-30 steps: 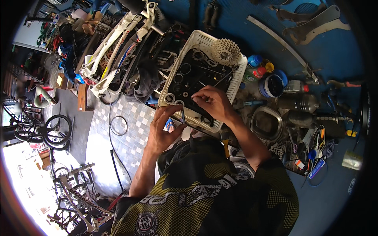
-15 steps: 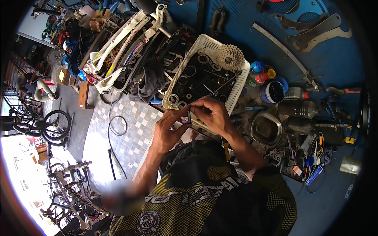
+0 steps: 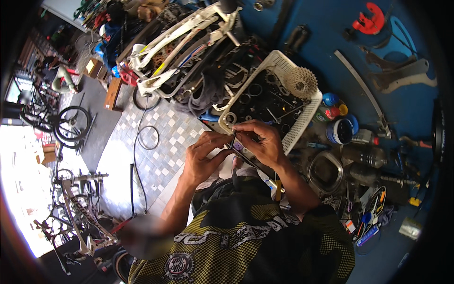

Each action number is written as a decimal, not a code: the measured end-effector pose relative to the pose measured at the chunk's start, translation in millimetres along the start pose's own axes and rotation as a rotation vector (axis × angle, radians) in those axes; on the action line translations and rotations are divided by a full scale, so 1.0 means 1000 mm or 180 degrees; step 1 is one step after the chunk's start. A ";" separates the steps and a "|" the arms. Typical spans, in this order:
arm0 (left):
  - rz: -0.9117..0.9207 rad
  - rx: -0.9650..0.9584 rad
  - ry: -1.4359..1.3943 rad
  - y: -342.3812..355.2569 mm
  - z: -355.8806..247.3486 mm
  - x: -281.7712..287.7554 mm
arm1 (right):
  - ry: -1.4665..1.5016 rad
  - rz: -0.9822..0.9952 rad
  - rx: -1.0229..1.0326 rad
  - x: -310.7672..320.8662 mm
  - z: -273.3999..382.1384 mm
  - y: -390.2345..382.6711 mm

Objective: The person cleans the bicycle crankset with a cloth, then uses a screwdriver to adjust the crank arm bolts. They wipe the area again and handle small parts from a tray before returning to the crankset.

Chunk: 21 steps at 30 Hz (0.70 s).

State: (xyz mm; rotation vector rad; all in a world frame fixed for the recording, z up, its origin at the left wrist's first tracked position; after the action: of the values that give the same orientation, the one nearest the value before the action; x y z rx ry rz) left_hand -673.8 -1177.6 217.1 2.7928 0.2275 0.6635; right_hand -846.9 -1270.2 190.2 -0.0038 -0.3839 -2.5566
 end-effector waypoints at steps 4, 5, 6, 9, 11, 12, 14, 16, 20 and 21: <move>-0.0296 0.0316 -0.0142 -0.022 0.000 0.032 | 0.0117 0.0420 0.0029 -0.034 0.017 0.009; -0.0400 0.0455 -0.0207 -0.029 0.000 0.042 | 0.0159 0.0534 0.0019 -0.047 0.022 0.011; -0.0539 0.0279 -0.0206 -0.035 -0.001 0.053 | 0.0199 0.0662 -0.0029 -0.060 0.026 0.013; -0.0800 0.0208 0.0037 -0.068 -0.005 0.095 | 0.0358 0.1014 0.0194 -0.113 0.041 0.020; -0.0928 0.0258 0.0109 -0.099 -0.006 0.127 | 0.0429 0.1249 0.0294 -0.155 0.051 0.019; -0.1020 0.0280 0.0145 -0.117 -0.007 0.144 | 0.0454 0.1363 0.0366 -0.178 0.057 0.017; -0.1298 0.0248 0.0141 -0.156 -0.010 0.179 | 0.0437 0.1625 0.0432 -0.227 0.070 0.009; -0.1584 0.0391 0.0205 -0.203 -0.015 0.211 | 0.0420 0.1855 0.0601 -0.280 0.085 -0.005; -0.2159 0.0516 0.0546 -0.303 -0.022 0.268 | 0.0913 0.2479 0.0740 -0.390 0.111 -0.044; -0.2300 0.0600 0.0658 -0.330 -0.024 0.279 | 0.0987 0.2672 0.0714 -0.416 0.116 -0.055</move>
State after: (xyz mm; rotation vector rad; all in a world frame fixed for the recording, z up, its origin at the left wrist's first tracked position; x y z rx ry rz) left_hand -468.3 -799.2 260.5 2.5100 1.3130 0.7520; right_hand -530.7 -977.2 252.8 0.2563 -0.4291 -1.6457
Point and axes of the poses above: each hand's wrist, its own y-axis towards the middle knuckle, its own x-axis out of the back of the hand, z = x × y, the point moved 4 cm from there along y, towards the middle knuckle, and after that the axes turned 1 degree about -z, right-handed, at the moved point
